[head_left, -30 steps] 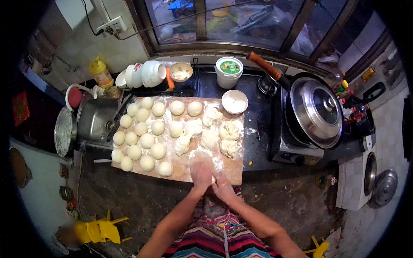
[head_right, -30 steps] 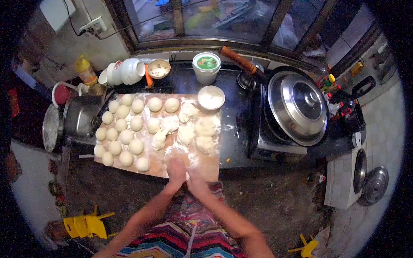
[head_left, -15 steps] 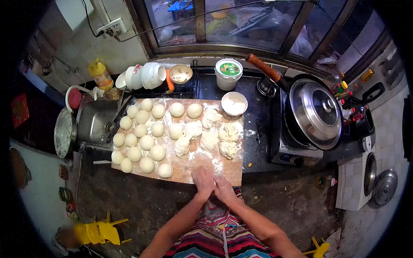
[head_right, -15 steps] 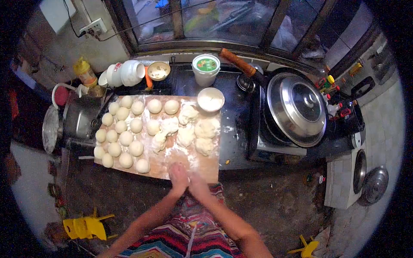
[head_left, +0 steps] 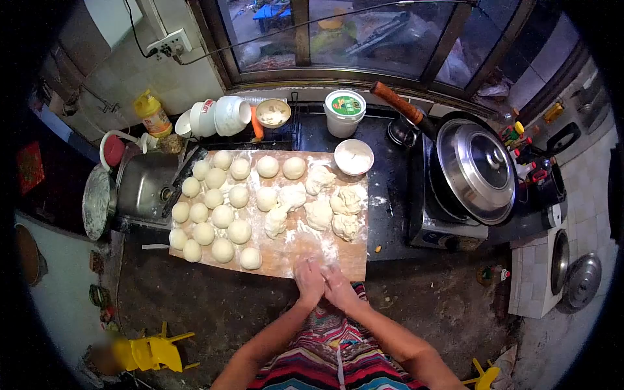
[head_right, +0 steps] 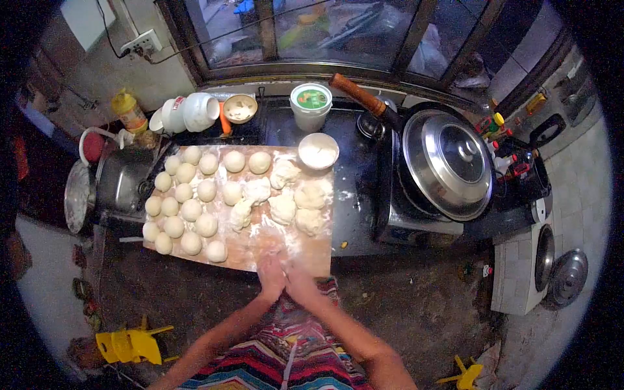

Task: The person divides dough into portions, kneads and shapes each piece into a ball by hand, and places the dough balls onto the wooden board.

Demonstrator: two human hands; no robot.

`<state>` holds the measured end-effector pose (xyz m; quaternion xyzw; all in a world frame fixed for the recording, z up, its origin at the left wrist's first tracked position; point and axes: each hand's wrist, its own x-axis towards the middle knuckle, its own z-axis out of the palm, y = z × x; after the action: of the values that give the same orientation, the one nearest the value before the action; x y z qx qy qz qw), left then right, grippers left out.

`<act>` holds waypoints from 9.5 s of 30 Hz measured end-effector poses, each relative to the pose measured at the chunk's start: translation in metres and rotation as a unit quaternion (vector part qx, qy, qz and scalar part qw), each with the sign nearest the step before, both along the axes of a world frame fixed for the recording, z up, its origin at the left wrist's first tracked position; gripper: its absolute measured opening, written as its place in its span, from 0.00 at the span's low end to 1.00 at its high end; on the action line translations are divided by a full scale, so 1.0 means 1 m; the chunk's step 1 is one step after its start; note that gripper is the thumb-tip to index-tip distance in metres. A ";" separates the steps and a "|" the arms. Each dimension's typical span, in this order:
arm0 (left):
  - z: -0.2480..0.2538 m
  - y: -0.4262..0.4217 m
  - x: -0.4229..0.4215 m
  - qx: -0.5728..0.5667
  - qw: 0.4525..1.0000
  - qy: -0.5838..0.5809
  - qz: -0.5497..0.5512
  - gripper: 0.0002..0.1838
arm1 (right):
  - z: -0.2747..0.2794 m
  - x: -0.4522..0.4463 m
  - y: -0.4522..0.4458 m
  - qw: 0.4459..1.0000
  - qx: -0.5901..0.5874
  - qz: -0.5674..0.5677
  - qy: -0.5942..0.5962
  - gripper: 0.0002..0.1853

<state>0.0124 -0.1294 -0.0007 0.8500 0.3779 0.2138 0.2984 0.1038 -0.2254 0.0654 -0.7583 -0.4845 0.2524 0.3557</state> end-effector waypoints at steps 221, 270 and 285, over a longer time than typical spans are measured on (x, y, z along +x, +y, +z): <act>0.053 0.076 0.082 0.073 0.964 0.096 0.238 0.13 | -0.091 0.081 0.039 0.954 -0.113 0.059 0.273 0.24; 0.030 0.065 0.068 0.159 0.978 0.041 0.125 0.11 | -0.069 0.061 0.026 0.982 -0.058 0.005 0.180 0.28; 0.035 0.055 0.066 0.201 0.966 -0.019 0.163 0.12 | 0.009 0.067 0.034 0.990 -0.086 0.029 0.109 0.30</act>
<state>0.0786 -0.0743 0.0341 0.8150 0.4553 0.3469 0.0899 0.1703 -0.1909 0.0749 -0.7397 -0.4409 0.3846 0.3325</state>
